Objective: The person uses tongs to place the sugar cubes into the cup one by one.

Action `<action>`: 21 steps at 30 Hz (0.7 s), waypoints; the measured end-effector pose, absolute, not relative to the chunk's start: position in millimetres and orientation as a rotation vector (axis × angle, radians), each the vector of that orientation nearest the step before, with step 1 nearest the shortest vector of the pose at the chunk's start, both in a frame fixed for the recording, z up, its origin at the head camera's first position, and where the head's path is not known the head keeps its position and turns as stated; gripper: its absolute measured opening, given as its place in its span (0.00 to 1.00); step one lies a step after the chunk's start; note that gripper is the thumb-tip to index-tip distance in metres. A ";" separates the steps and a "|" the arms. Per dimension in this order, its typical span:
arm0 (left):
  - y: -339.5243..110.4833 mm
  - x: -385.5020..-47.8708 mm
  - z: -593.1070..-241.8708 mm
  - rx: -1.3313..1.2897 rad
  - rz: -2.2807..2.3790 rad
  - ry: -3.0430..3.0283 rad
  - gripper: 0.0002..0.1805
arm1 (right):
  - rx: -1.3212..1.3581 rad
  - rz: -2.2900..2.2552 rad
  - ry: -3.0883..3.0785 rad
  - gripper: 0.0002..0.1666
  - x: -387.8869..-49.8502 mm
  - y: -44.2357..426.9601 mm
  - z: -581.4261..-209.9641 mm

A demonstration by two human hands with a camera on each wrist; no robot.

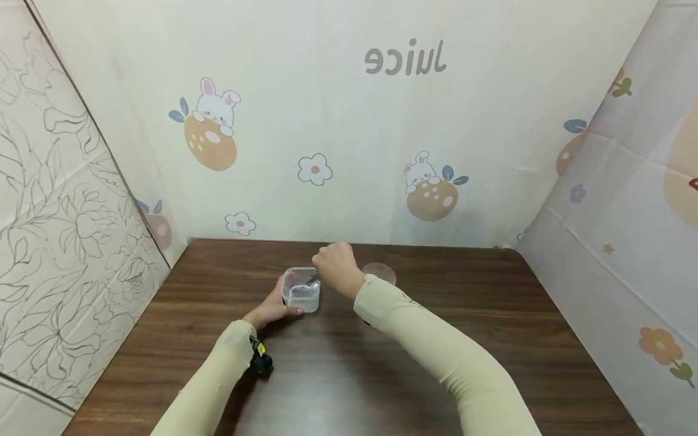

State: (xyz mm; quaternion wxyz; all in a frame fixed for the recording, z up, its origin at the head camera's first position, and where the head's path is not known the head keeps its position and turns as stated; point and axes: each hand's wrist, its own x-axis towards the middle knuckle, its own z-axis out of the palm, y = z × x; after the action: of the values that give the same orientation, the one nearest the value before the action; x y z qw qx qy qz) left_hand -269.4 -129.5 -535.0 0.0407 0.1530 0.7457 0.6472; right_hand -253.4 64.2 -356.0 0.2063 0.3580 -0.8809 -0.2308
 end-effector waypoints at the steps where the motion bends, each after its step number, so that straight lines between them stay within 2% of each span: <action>1: -130.0 -270.4 -533.5 0.470 1.987 2.280 0.58 | 0.981 -0.659 -2.478 0.24 -253.3 60.4 -354.9; 11: -133.7 -276.6 -519.4 0.443 1.955 2.315 0.57 | 0.787 -0.898 -2.644 0.20 -261.9 19.4 -346.6; 21: -130.8 -268.7 -529.1 0.453 1.950 2.247 0.59 | 0.700 -1.042 -2.740 0.11 -255.3 0.3 -357.7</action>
State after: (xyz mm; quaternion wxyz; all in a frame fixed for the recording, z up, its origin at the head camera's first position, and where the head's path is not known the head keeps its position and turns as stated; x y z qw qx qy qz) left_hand -268.7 -130.8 -529.1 0.0663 0.1502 0.7450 0.6465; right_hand -255.3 0.3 -357.7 0.0638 0.2318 -0.9073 -0.3450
